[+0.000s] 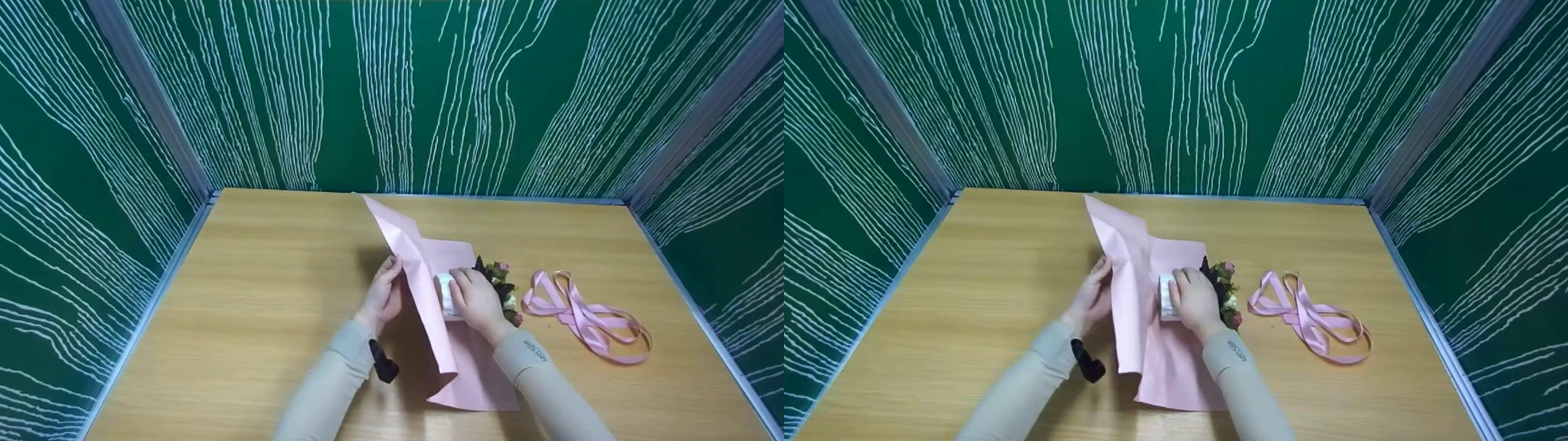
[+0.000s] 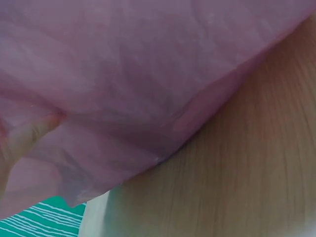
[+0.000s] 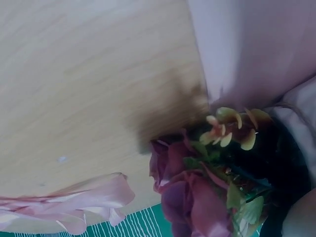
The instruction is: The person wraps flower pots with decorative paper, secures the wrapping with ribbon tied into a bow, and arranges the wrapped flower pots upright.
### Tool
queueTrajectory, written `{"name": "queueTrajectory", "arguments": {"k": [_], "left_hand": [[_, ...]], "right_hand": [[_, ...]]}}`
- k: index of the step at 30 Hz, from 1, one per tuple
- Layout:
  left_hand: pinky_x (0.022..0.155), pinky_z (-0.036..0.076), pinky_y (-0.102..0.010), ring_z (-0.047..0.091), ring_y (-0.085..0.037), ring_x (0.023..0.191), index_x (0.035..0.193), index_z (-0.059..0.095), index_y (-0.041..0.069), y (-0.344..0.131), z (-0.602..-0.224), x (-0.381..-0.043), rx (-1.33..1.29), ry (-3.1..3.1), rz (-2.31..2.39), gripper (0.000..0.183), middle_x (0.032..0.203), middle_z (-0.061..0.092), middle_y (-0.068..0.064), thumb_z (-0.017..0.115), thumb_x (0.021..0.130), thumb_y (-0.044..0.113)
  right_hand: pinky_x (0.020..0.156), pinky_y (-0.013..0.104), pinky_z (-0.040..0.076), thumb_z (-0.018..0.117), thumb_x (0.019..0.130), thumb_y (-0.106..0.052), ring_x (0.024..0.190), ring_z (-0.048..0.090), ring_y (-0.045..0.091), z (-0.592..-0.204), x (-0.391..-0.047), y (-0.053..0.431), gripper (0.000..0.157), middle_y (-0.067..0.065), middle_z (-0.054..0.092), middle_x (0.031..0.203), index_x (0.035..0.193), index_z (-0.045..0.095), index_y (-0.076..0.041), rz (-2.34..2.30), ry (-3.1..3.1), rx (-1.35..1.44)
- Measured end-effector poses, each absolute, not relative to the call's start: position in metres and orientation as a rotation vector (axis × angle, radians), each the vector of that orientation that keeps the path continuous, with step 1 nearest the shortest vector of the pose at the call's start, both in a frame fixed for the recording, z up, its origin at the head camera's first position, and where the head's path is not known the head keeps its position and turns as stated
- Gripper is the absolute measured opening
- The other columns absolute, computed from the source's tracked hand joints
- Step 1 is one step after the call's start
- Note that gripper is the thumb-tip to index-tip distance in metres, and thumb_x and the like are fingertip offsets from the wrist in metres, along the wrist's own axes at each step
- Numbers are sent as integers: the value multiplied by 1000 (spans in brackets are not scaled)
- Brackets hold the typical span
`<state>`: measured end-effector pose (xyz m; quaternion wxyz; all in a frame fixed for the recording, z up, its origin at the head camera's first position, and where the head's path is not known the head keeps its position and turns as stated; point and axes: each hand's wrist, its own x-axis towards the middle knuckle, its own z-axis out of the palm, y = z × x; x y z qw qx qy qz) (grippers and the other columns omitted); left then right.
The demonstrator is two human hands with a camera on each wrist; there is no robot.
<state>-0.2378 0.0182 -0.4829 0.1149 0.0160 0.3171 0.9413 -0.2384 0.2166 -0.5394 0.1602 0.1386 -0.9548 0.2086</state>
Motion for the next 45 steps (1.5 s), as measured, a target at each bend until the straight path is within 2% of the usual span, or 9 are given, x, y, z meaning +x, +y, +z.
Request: {"name": "queueTrajectory", "arguments": {"k": [5, 8, 12, 15, 20, 24, 28, 37, 45], "left_hand": [[75, 44, -15, 55, -2, 78, 72, 54, 21, 24, -497, -241, 205, 820, 2747, 24, 74, 57, 12, 53, 96, 17], [75, 48, -20, 60, -4, 81, 74, 56, 25, 32, -548, -270, 286, 766, 2732, 18, 78, 62, 12, 61, 91, 26], [80, 50, -24, 63, -6, 86, 77, 57, 29, 43, -613, -307, 306, 710, 2709, 16, 83, 65, 13, 58, 93, 29], [81, 51, -25, 64, -7, 87, 78, 58, 28, 45, -592, -293, 322, 736, 2700, 17, 86, 67, 12, 55, 95, 28], [74, 49, -18, 62, -4, 79, 74, 57, 26, 45, -519, -248, 308, 776, 2727, 17, 80, 66, 12, 61, 90, 27], [71, 47, -17, 60, -3, 75, 72, 56, 22, 46, -498, -237, 238, 802, 2702, 22, 76, 65, 11, 54, 94, 20], [69, 47, -20, 60, -5, 75, 71, 55, 20, 48, -490, -234, 210, 855, 2646, 31, 76, 65, 9, 43, 99, 13], [66, 46, -26, 59, -6, 71, 71, 52, 20, 54, -485, -235, 268, 951, 2580, 36, 74, 63, 8, 35, 101, 9], [70, 47, -32, 60, -8, 75, 70, 53, 20, 59, -487, -236, 291, 1065, 2526, 34, 76, 64, 8, 40, 99, 8]], "right_hand": [[100, 47, 42, 48, 96, -21, 113, 54, 35, -535, -238, 218, 32, 17, 61, 116, 117, 61, 0, 669, -2714, 422], [101, 48, 41, 50, 96, -21, 115, 53, 36, -532, -239, 218, 32, 18, 61, 117, 117, 61, 0, 754, -2727, 410], [102, 49, 40, 53, 95, -21, 117, 52, 37, -529, -241, 219, 33, 18, 61, 119, 119, 61, 1, 887, -2746, 372], [104, 49, 38, 53, 95, -21, 120, 51, 37, -525, -241, 221, 34, 19, 60, 121, 121, 60, 1, 1005, -2762, 337], [112, 48, 28, 42, 101, -22, 130, 41, 39, -517, -242, 225, 41, 24, 50, 135, 131, 51, 5, 1535, -2719, 220], [117, 45, 18, 25, 105, -25, 137, 30, 38, -507, -243, 233, 49, 28, 38, 143, 138, 39, 9, 2017, -2546, 151], [118, 47, 10, 14, 104, -38, 140, 22, 39, -494, -244, 241, 62, 29, 30, 147, 142, 31, 8, 2151, -2546, 197], [117, 50, 14, 15, 102, -47, 139, 23, 41, -452, -250, 253, 69, 28, 24, 150, 146, 21, 5, 2327, -2502, 216], [114, 54, 22, 25, 102, -45, 137, 27, 42, -412, -255, 246, 65, 25, 23, 151, 149, 16, 0, 2210, -2742, 401]]}}
